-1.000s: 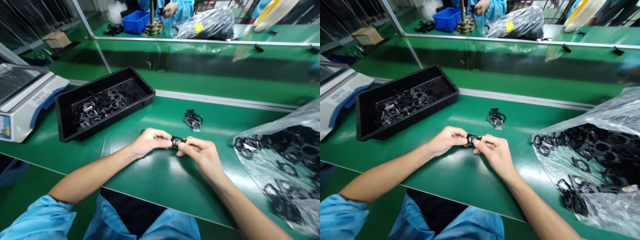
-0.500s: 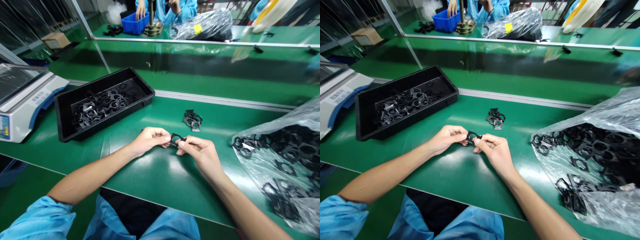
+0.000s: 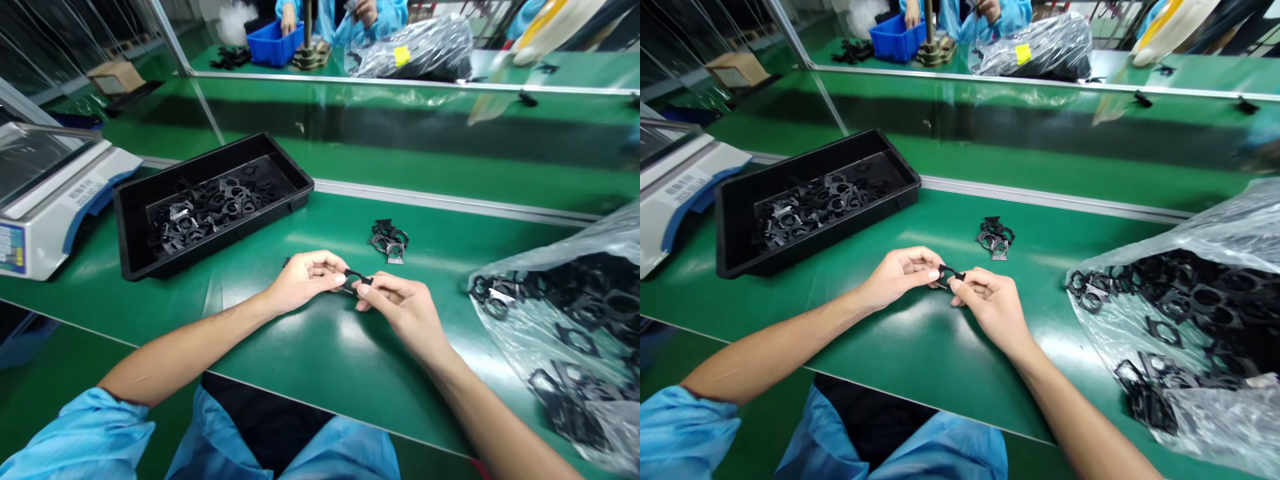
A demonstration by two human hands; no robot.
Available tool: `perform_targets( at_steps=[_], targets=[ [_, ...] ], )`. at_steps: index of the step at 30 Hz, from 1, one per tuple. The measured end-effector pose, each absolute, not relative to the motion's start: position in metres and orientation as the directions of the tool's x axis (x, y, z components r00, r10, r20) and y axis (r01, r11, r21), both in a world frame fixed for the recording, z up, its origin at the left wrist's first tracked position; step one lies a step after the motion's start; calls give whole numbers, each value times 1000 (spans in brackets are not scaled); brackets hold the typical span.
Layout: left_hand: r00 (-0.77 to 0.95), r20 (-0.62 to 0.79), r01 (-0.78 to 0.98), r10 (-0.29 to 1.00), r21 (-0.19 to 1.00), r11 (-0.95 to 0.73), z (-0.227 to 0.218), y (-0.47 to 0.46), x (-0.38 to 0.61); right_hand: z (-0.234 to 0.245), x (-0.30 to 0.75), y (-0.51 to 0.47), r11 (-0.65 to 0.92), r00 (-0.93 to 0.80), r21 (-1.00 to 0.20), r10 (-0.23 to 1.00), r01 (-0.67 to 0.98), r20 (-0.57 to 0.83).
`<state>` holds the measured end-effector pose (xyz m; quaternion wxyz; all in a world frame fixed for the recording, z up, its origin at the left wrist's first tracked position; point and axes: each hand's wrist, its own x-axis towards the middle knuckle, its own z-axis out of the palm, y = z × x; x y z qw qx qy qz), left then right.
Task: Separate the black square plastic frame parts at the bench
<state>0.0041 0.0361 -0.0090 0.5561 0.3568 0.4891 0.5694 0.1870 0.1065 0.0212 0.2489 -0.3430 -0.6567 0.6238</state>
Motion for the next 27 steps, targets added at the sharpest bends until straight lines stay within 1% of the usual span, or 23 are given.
perform_targets(
  at_steps=[4, 9, 12, 16, 19, 21, 27],
  targets=[
    [-115, -141, -308, 983, 946, 100, -11, 37, 3, 18, 188, 106, -73, -635, -990, 761, 120, -133],
    [-112, -165, -328, 980, 937, 120, -10, 37, 2, 15, 188, 106, -63, -610, -996, 788, 59, -86],
    [-100, -155, -321, 983, 940, 115, -9, 36, 4, 12, 188, 108, -88, -589, -996, 804, 29, -88],
    [-99, -126, -308, 987, 947, 90, -8, 35, 5, 10, 189, 110, -170, -572, -985, 806, 18, -150],
    [-101, -156, -314, 983, 942, 117, -9, 36, 5, 11, 189, 111, -293, -605, -956, 761, 3, -235],
    [-110, -180, -333, 977, 933, 135, -9, 37, 5, 12, 189, 111, -345, -619, -938, 737, 0, -271],
    [-125, -206, -358, 971, 922, 149, -8, 37, 5, 12, 189, 112, -334, -573, -943, 773, -5, -271]
  ],
)
